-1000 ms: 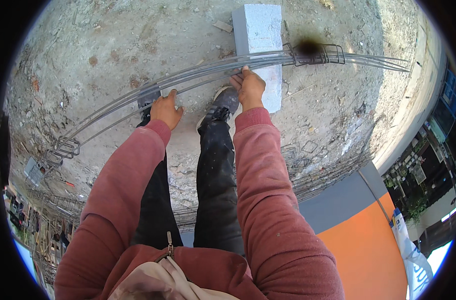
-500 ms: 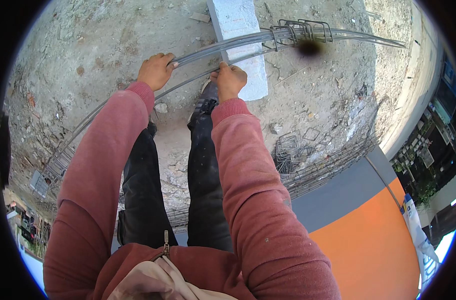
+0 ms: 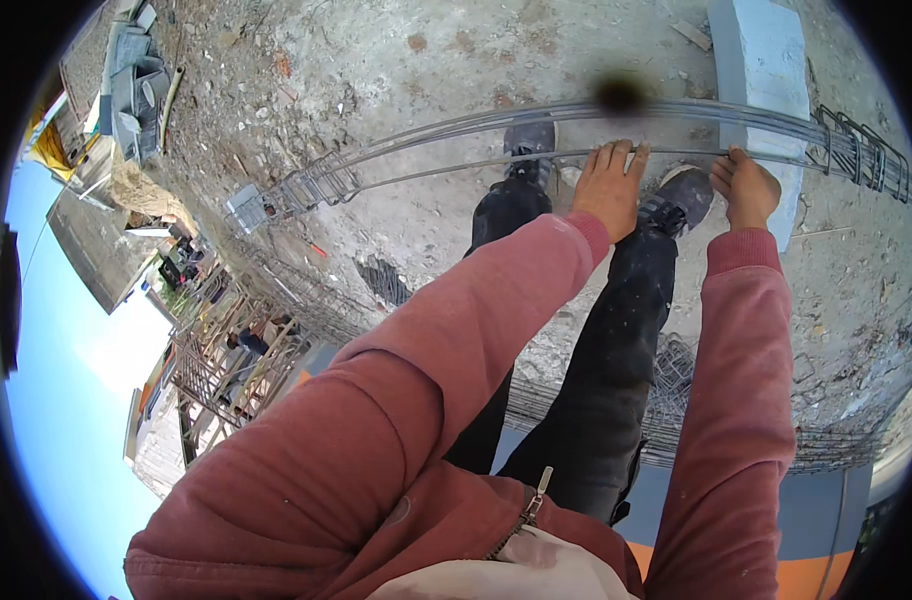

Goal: The person assembles metal rebar cages by tying rebar together with wire, using pliers to secure the connections.

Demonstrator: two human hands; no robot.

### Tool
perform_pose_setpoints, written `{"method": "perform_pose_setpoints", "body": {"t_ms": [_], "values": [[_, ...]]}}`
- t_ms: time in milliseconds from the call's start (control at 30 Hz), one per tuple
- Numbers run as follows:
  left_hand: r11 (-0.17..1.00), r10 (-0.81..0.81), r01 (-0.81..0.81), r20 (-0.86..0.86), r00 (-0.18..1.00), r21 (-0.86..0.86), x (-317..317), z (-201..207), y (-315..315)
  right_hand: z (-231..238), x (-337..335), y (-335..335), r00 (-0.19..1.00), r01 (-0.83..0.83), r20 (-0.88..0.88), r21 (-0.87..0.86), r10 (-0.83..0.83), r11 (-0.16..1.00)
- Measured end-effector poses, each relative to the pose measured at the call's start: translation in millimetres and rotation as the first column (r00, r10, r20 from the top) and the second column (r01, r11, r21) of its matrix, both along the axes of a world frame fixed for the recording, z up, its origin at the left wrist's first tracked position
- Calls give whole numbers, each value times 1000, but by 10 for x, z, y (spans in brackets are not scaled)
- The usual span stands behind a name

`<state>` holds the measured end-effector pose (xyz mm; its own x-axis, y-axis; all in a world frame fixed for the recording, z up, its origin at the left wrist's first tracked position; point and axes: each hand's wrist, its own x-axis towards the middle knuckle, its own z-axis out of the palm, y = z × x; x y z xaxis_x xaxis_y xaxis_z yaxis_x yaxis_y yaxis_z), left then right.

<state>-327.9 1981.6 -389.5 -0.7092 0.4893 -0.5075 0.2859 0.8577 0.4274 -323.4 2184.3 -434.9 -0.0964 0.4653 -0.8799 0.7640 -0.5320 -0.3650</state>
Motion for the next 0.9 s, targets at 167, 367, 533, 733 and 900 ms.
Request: {"method": "perform_pose_setpoints", "body": {"t_ms": [167, 367, 533, 733, 900], "values": [[995, -20, 29, 100, 995, -91, -142, -36, -235, 49, -110, -184, 994, -106, 2, -96, 107, 990], [983, -75, 104, 187, 980, -151, -176, 45, -226, 160, 625, -78, 961, -255, 60, -185, 270, 949], [948, -104, 234, 486, 868, -214, -397, 183, 43, 369, 1924, 79, 928, -135, 297, -289, 223, 948], [970, 114, 23, 538, 835, -242, -676, 137, -298, 605, 1540, 317, 985, -119, 132, 82, 108, 990], [995, -19, 35, 159, 987, -97, -797, 228, -143, 354, 710, 1181, 851, -457, 151, 684, 503, 568]]}}
